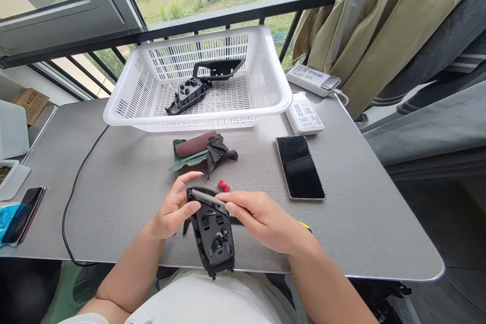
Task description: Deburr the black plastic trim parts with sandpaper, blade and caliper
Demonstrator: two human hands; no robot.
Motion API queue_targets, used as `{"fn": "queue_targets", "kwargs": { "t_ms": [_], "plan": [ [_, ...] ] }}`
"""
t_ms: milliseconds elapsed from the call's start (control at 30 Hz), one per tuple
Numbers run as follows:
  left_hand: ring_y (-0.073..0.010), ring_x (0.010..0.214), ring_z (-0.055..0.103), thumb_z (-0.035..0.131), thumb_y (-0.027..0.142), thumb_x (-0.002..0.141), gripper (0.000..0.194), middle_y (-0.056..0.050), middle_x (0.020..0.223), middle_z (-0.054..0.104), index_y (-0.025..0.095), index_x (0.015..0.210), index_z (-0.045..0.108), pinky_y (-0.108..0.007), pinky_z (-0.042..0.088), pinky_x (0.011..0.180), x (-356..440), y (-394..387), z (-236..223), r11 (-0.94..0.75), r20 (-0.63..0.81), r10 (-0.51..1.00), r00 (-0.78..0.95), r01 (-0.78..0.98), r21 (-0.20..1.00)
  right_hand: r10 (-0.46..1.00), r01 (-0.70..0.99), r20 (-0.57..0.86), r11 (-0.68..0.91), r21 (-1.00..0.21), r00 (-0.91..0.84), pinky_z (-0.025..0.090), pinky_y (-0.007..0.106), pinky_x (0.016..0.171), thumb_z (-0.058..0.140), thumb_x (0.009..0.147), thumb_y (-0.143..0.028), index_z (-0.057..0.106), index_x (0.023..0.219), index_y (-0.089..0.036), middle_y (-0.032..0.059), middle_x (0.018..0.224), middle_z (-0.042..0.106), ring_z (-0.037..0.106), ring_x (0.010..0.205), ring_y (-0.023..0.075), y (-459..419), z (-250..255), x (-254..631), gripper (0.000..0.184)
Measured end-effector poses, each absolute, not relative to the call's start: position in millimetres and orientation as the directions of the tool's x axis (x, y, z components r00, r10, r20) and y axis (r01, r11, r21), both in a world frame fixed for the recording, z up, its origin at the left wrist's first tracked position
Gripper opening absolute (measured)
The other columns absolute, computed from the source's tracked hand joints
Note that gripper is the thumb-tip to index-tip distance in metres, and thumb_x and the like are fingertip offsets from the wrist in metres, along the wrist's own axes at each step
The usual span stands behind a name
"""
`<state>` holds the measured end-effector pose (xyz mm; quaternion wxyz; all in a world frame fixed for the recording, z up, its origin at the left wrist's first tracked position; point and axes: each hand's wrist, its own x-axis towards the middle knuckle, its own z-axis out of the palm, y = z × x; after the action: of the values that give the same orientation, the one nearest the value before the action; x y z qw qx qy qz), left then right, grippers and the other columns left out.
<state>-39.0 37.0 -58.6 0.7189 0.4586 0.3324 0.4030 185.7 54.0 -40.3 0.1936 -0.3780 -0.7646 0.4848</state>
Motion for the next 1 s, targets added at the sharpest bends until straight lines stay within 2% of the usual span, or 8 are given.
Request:
{"fn": "queue_targets", "kwargs": {
  "t_ms": [67, 233, 367, 467, 600, 767, 867, 1000],
  "plan": [
    [-0.0151, 0.080, 0.067, 0.063, 0.029, 0.087, 0.049, -0.006, 0.095, 0.071, 0.024, 0.131, 0.042, -0.026, 0.051, 0.073, -39, 37, -59, 0.260, -0.117, 0.885, 0.450, -0.269, 0.927, 0.758, 0.371, -0.064, 0.241, -0.897, -0.649, 0.047, 0.026, 0.067, 0.033, 0.099, -0.040, 0.067, 0.116, -0.016, 0.0065, 0.084, 0.074, 0.064, 0.070, 0.0169, 53, -39, 187, 0.045],
    [-0.0150, 0.081, 0.067, 0.062, 0.029, 0.087, 0.048, -0.003, 0.092, 0.070, 0.027, 0.130, 0.039, -0.028, 0.053, 0.075, -39, 37, -60, 0.298, -0.133, 0.868, 0.478, -0.289, 0.910, 0.787, 0.397, -0.121, 0.166, -0.903, -0.604, 0.048, 0.031, 0.079, 0.032, 0.099, -0.040, 0.065, 0.120, -0.019, 0.0092, 0.106, 0.073, 0.065, 0.090, 0.0213, 54, -39, 186, 0.044],
    [-0.0159, 0.082, 0.066, 0.064, 0.031, 0.086, 0.046, -0.004, 0.094, 0.069, 0.025, 0.125, 0.041, -0.028, 0.052, 0.074, -39, 38, -60, 0.314, -0.143, 0.863, 0.484, -0.294, 0.903, 0.755, 0.390, -0.115, 0.197, -0.899, -0.646, 0.046, 0.027, 0.070, 0.033, 0.099, -0.040, 0.066, 0.118, -0.016, 0.0073, 0.091, 0.073, 0.062, 0.075, 0.0177, 54, -39, 187, 0.044],
    [-0.0104, 0.064, 0.059, 0.065, 0.034, 0.085, 0.031, 0.000, 0.077, 0.064, 0.022, 0.107, 0.047, -0.021, 0.045, 0.060, -39, 39, -60, 0.293, -0.142, 0.882, 0.449, -0.287, 0.912, 0.749, 0.333, -0.079, 0.195, -0.923, -0.658, 0.043, 0.025, 0.062, 0.035, 0.099, -0.041, 0.068, 0.114, -0.015, 0.0049, 0.076, 0.069, 0.055, 0.063, 0.0146, 54, -36, 190, 0.045],
    [-0.0075, 0.049, 0.047, 0.067, 0.042, 0.082, 0.028, 0.006, 0.059, 0.052, 0.021, 0.088, 0.048, -0.019, 0.036, 0.049, -39, 41, -62, 0.219, -0.112, 0.942, 0.315, -0.329, 0.919, 0.822, 0.228, -0.062, 0.083, -0.970, -0.566, 0.040, 0.026, 0.054, 0.041, 0.096, -0.049, 0.069, 0.112, -0.017, 0.0045, 0.071, 0.065, 0.050, 0.058, 0.0133, 53, -35, 195, 0.046],
    [-0.0083, 0.048, 0.047, 0.072, 0.046, 0.075, 0.030, 0.005, 0.054, 0.051, 0.020, 0.078, 0.058, -0.021, 0.039, 0.051, -38, 47, -59, 0.093, -0.083, 0.996, 0.043, -0.382, 0.920, 0.955, 0.016, -0.073, -0.072, -0.997, -0.287, 0.022, 0.026, 0.041, 0.052, 0.087, -0.061, 0.068, 0.108, -0.017, -0.0044, 0.052, 0.038, 0.031, 0.043, 0.0099, 54, -40, 201, 0.052],
    [-0.0077, 0.050, 0.050, 0.080, 0.047, 0.065, 0.033, 0.004, 0.057, 0.056, 0.019, 0.072, 0.063, -0.020, 0.041, 0.050, -39, 49, -56, -0.002, -0.050, 0.990, -0.130, -0.369, 0.930, 0.980, -0.055, -0.065, -0.076, -0.996, -0.186, 0.019, 0.026, 0.042, 0.056, 0.086, -0.058, 0.065, 0.109, -0.019, -0.0031, 0.056, 0.042, 0.032, 0.044, 0.0099, 55, -41, 205, 0.047],
    [-0.0035, 0.035, 0.040, 0.082, 0.048, 0.062, 0.035, 0.008, 0.045, 0.047, 0.019, 0.074, 0.066, -0.015, 0.028, 0.033, -41, 50, -53, 0.025, -0.113, 0.970, -0.215, -0.376, 0.926, 0.989, -0.044, -0.054, -0.061, -0.997, -0.135, 0.019, 0.028, 0.042, 0.052, 0.088, -0.056, 0.062, 0.112, -0.020, -0.0018, 0.059, 0.043, 0.032, 0.046, 0.0113, 56, -41, 210, 0.044]
  ]
}}
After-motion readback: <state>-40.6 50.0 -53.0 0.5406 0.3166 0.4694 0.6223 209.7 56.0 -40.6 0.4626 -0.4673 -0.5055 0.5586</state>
